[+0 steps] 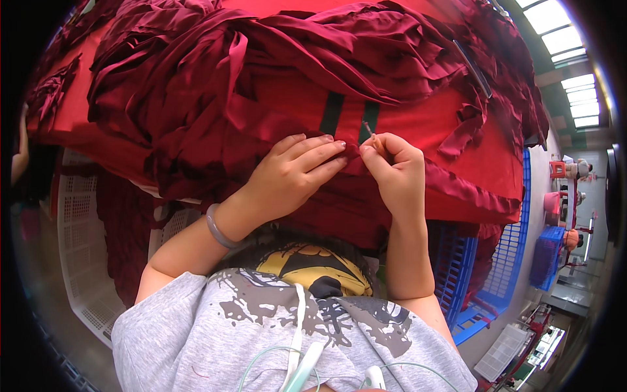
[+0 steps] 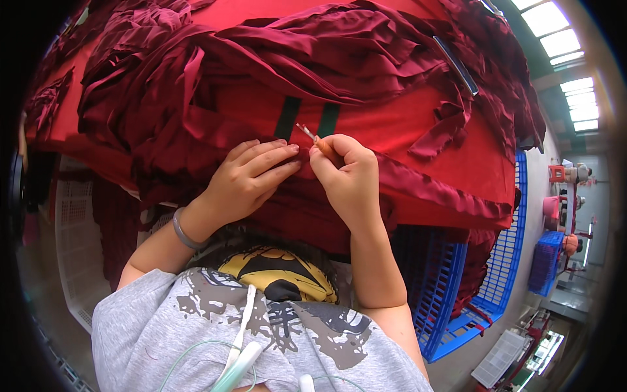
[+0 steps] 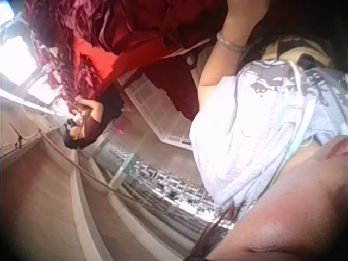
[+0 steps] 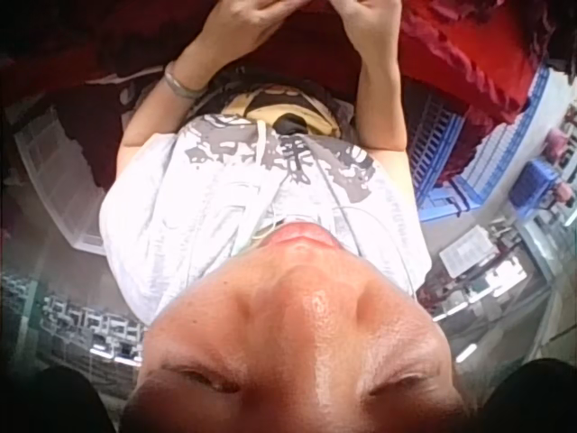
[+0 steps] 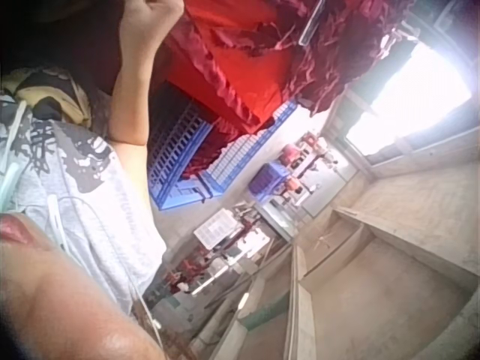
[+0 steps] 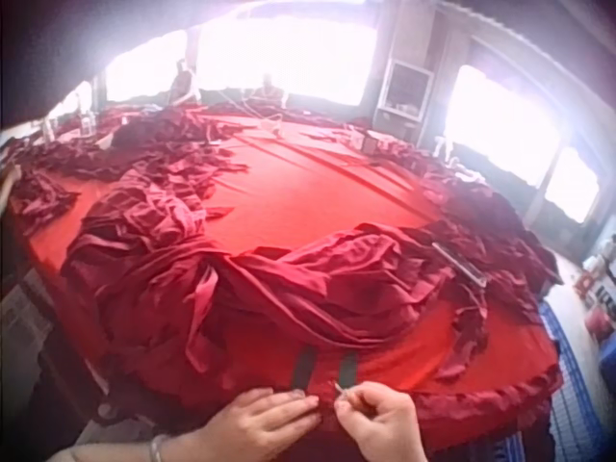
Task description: The person uses a small tool to trim loose threads and excess fabric from the edges of a large red textile. They repeatedly lift and adjust the fabric layers to access different areas for trimming.
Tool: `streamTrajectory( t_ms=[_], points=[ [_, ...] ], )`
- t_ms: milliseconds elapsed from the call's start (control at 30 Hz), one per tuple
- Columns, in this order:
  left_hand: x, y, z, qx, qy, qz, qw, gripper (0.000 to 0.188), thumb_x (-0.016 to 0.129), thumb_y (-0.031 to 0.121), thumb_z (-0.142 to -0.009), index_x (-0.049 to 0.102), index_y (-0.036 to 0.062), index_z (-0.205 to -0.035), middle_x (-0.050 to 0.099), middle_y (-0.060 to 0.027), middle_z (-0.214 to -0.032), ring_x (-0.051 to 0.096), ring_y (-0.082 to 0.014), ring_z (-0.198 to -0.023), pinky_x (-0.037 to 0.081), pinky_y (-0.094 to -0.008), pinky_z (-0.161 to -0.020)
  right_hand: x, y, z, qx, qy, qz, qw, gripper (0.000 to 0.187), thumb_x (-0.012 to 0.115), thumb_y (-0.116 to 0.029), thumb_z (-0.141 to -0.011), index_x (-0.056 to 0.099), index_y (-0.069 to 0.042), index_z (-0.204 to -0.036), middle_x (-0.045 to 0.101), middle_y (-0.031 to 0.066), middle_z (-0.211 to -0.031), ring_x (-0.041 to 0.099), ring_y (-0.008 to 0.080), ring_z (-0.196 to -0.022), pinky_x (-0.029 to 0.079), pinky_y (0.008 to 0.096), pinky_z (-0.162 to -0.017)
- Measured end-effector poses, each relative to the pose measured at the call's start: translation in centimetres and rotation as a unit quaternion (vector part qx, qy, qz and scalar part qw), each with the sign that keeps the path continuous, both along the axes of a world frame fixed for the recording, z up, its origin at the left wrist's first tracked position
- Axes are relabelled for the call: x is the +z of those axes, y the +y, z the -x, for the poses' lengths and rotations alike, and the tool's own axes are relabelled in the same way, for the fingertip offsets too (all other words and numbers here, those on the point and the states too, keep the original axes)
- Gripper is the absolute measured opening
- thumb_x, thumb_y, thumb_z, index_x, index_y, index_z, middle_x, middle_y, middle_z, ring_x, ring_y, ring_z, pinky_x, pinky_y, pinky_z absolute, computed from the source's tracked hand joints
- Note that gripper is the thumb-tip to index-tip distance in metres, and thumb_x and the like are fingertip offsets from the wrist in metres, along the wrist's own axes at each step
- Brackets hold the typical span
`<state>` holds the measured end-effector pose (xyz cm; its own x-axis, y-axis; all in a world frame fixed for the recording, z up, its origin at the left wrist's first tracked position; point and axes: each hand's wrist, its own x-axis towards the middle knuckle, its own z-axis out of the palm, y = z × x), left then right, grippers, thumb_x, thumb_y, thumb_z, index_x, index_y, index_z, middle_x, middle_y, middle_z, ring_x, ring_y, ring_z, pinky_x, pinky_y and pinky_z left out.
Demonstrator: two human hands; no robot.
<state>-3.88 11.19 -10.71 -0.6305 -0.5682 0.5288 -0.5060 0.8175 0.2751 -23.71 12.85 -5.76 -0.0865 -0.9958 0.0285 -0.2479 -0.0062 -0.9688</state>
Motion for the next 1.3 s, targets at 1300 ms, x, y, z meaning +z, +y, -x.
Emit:
streamTrajectory(
  t_ms=[1300],
  points=[
    [8.2,-3.3,-5.1,-0.141,-0.028,0.022,0.989,0.029,0.069,0.010,-0.068,0.075,0.0134,-0.096,0.043,-0.0010,-0.068,0.051,-0.0199,-0.068,0.042,-0.0344,-0.066,0.0,0.7,1.1,-0.003,-0.316,-0.131,0.940,0.041,0.052,-0.041,-0.101,0.062,-0.004,-0.114,0.066,0.0102,-0.082,0.051,0.0090,-0.055,0.037,0.0232,-0.043]
  ],
)
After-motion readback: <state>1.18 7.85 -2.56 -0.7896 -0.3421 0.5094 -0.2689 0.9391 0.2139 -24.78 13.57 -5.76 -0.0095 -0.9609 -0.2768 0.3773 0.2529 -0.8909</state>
